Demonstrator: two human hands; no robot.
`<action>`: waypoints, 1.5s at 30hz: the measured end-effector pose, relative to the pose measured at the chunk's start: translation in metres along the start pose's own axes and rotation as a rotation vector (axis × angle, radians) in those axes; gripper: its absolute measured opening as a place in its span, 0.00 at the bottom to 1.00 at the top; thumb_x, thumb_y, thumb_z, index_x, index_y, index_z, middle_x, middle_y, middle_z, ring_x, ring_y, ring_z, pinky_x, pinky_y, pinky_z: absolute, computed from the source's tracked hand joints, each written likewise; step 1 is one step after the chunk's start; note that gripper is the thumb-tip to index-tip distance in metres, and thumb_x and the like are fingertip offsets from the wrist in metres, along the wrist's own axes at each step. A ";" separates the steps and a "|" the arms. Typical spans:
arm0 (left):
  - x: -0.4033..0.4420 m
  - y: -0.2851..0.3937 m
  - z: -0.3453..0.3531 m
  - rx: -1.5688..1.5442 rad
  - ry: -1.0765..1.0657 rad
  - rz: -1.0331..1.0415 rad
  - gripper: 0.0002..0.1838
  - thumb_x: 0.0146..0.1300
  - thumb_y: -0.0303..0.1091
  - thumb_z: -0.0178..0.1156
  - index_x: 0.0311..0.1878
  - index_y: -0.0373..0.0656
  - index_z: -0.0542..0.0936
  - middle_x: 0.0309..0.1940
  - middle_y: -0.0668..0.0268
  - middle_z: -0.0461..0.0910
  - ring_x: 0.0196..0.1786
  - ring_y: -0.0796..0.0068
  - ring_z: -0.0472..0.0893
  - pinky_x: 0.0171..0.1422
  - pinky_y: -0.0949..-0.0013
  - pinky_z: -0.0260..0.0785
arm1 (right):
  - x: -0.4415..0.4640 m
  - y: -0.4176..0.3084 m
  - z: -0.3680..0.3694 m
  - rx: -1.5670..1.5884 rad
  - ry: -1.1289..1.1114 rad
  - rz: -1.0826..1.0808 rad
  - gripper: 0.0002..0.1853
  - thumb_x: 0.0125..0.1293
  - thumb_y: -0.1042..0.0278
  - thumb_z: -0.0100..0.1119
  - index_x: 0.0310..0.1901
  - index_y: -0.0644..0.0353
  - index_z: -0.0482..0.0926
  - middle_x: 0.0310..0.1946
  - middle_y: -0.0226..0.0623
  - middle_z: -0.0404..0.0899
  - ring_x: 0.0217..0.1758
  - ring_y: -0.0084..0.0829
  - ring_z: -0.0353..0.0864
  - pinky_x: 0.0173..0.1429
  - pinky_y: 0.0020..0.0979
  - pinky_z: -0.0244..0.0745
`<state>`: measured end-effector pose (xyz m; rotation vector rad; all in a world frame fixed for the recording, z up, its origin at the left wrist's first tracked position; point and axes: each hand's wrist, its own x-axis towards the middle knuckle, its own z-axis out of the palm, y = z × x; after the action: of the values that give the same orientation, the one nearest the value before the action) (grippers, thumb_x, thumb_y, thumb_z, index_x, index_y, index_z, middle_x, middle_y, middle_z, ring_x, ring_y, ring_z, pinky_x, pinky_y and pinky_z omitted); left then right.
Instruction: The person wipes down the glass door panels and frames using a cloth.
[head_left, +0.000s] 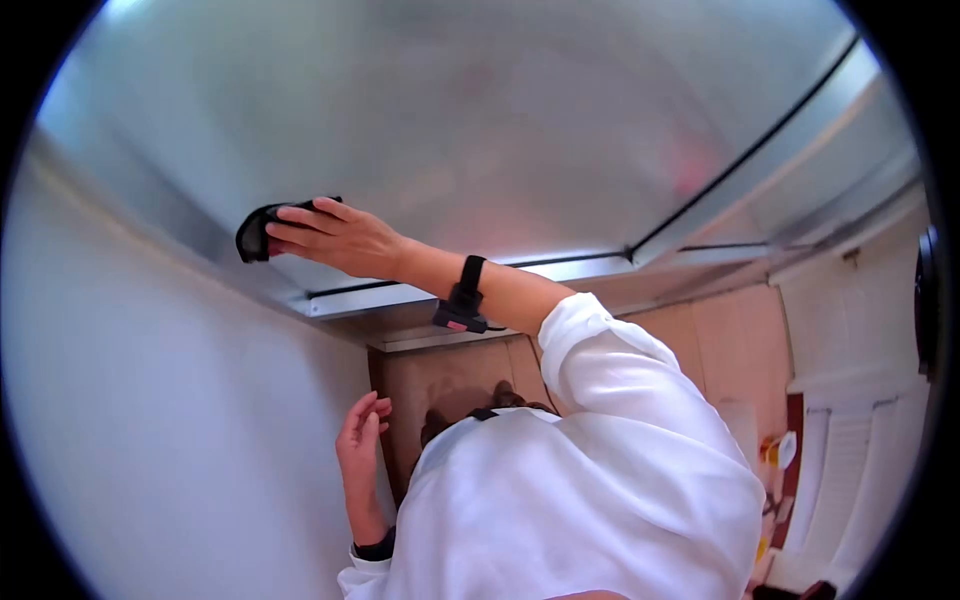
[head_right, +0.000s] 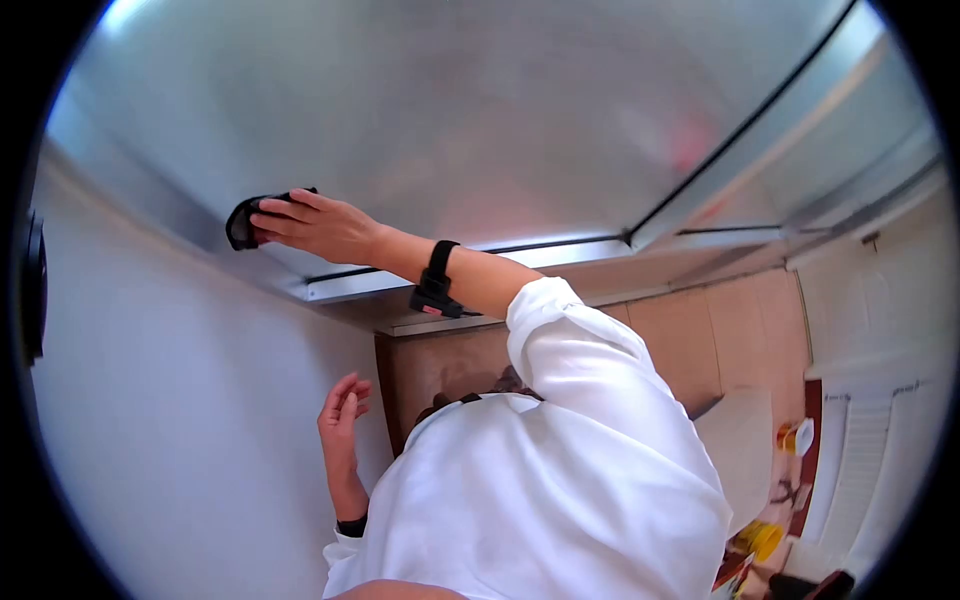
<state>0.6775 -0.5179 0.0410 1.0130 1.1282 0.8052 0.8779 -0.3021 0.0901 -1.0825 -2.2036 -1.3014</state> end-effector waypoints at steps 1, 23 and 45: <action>0.004 -0.001 0.004 0.014 -0.022 0.004 0.16 0.70 0.29 0.50 0.59 0.39 0.74 0.49 0.64 0.80 0.51 0.75 0.78 0.53 0.73 0.69 | -0.018 0.012 -0.004 0.000 0.034 0.011 0.27 0.60 0.63 0.52 0.63 0.36 0.69 0.71 0.21 0.55 0.76 0.28 0.49 0.78 0.43 0.32; 0.032 0.057 0.133 0.158 -0.338 0.004 0.17 0.70 0.32 0.51 0.60 0.39 0.73 0.49 0.65 0.80 0.53 0.77 0.77 0.57 0.73 0.68 | -0.309 0.267 -0.141 -0.322 0.295 1.260 0.31 0.73 0.58 0.43 0.69 0.72 0.53 0.72 0.65 0.37 0.75 0.58 0.41 0.74 0.49 0.40; -0.167 0.248 0.170 0.014 0.175 -0.002 0.16 0.71 0.31 0.50 0.60 0.40 0.73 0.49 0.64 0.80 0.52 0.77 0.78 0.54 0.74 0.69 | 0.017 0.152 -0.143 0.086 -0.150 0.097 0.34 0.63 0.66 0.41 0.73 0.51 0.52 0.76 0.26 0.46 0.80 0.27 0.36 0.78 0.43 0.21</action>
<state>0.7943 -0.6218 0.3467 0.9669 1.2850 0.8983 0.9727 -0.3746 0.2622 -1.2741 -2.2597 -1.1072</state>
